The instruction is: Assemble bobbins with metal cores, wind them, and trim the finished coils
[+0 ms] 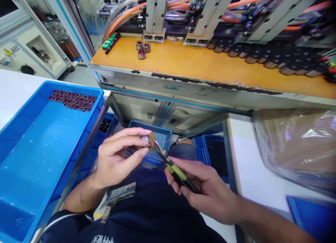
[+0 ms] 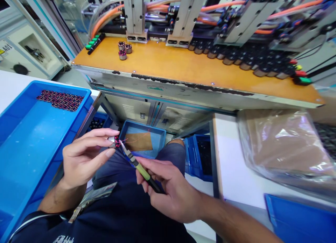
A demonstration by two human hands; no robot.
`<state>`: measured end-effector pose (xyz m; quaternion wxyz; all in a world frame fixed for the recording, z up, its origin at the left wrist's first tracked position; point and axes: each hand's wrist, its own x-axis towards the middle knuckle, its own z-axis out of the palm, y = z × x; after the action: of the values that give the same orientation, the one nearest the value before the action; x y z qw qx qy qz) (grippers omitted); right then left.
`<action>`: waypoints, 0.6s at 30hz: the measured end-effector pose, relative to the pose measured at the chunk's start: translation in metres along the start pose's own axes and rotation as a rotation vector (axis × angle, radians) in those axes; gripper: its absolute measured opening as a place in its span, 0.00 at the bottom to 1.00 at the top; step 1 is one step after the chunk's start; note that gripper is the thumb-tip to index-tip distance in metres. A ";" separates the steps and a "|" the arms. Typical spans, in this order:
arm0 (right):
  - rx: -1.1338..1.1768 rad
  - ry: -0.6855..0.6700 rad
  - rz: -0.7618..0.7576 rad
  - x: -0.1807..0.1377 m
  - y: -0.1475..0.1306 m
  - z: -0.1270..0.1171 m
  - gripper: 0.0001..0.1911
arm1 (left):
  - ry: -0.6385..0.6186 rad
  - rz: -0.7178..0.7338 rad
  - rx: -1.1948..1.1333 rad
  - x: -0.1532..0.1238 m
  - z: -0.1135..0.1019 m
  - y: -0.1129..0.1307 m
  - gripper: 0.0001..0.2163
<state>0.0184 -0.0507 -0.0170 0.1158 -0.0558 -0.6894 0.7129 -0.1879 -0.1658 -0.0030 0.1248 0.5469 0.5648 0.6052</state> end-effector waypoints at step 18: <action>-0.024 0.039 0.081 -0.023 -0.014 -0.006 0.38 | 0.028 0.151 -0.165 -0.007 0.005 -0.015 0.25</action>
<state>0.0431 -0.0502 -0.0047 0.0995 -0.0990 -0.6926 0.7075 -0.1881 -0.1636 -0.0199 0.1154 0.5672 0.4721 0.6648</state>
